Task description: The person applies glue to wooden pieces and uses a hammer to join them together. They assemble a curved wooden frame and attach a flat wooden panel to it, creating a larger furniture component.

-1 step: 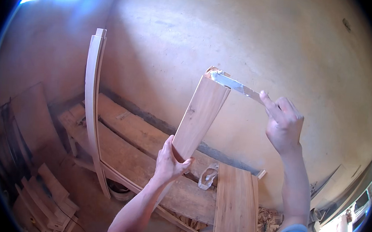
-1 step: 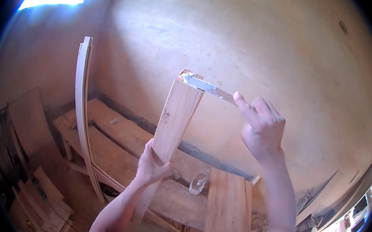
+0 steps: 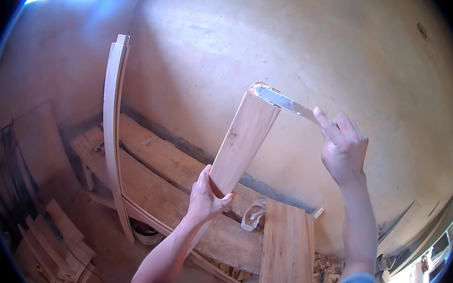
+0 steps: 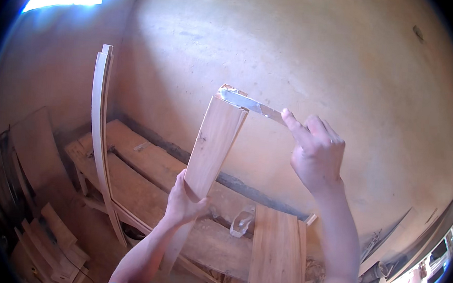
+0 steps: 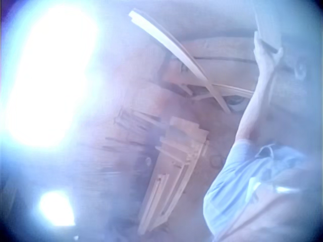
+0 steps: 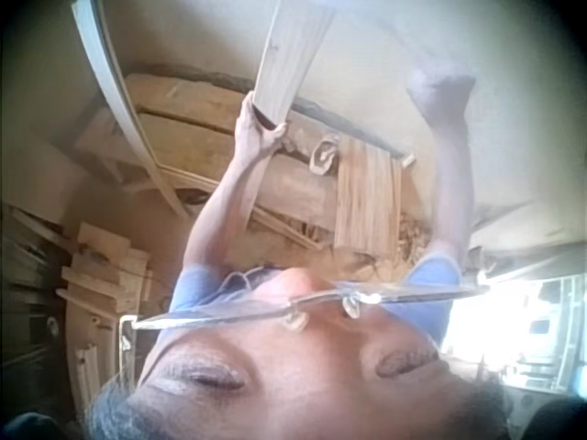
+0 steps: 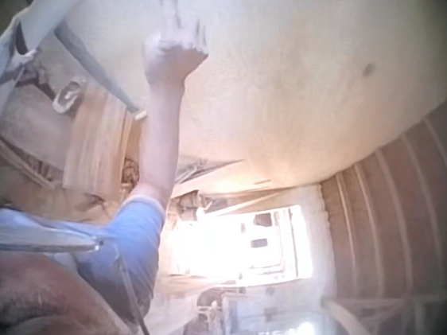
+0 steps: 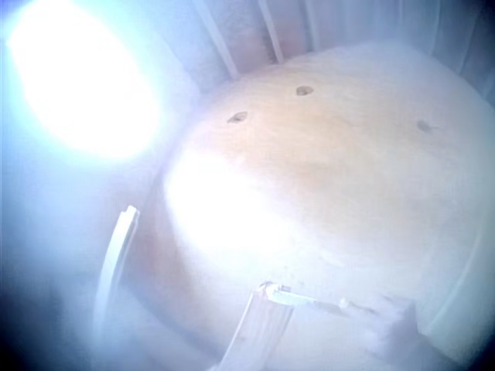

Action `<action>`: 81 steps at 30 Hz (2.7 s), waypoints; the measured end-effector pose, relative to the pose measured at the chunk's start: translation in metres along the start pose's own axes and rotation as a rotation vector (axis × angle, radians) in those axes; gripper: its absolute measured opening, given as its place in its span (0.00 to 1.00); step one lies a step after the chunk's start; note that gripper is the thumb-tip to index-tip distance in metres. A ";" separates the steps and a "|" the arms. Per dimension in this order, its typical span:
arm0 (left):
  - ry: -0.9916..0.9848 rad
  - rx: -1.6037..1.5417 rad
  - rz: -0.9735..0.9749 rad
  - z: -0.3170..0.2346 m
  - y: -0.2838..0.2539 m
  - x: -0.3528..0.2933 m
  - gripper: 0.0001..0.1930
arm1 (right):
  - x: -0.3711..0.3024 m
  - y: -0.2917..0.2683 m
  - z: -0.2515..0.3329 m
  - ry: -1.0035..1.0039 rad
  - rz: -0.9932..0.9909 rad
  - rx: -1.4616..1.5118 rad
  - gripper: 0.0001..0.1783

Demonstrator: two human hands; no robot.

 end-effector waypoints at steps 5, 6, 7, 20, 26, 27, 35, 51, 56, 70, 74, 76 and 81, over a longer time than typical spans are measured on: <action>0.023 -0.033 -0.007 -0.005 -0.002 -0.001 0.47 | 0.002 -0.002 -0.002 0.044 -0.033 0.034 0.34; 0.029 -0.041 -0.009 -0.007 -0.002 -0.001 0.46 | -0.005 -0.002 -0.005 0.086 -0.049 0.070 0.34; 0.034 -0.049 -0.011 -0.010 -0.003 -0.002 0.46 | -0.010 -0.003 -0.008 0.128 -0.065 0.106 0.34; 0.026 -0.112 0.052 -0.009 -0.002 0.000 0.45 | -0.019 -0.003 -0.015 0.090 0.041 0.104 0.31; 0.077 -0.083 0.073 -0.007 -0.011 0.006 0.46 | -0.025 -0.022 -0.014 0.243 0.027 0.167 0.28; 0.085 -0.082 0.088 -0.005 -0.009 0.005 0.47 | -0.026 -0.018 -0.007 0.235 0.023 0.162 0.28; 0.170 -0.039 0.331 0.014 -0.007 0.008 0.46 | -0.005 0.011 0.008 0.353 -0.099 -0.023 0.28; 0.159 0.252 -0.611 0.141 -0.334 0.218 0.56 | 0.143 0.087 0.177 0.347 0.110 0.317 0.31; 0.086 0.147 -0.429 0.148 -0.324 0.235 0.56 | 0.226 0.152 0.230 0.098 0.075 0.224 0.30; 0.211 0.137 -0.467 0.151 -0.331 0.235 0.52 | 0.254 0.181 0.254 -0.022 0.156 0.024 0.30; 0.216 0.130 -0.479 0.150 -0.330 0.233 0.51 | 0.265 0.195 0.265 -0.061 0.146 0.007 0.29; 0.218 0.120 -0.479 0.151 -0.330 0.234 0.50 | 0.281 0.206 0.269 -0.047 0.156 -0.051 0.29; 0.219 0.117 -0.459 0.152 -0.328 0.233 0.50 | 0.316 0.215 0.272 0.009 0.047 -0.002 0.27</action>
Point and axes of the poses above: each hand's wrist, its own x-axis towards the middle knuckle, its own y-axis out of the palm, z = x × y, the point moved 9 cm from there along x, towards the middle knuckle, and after that the axes turned 3 degrees about x, right-handed, at the moved point
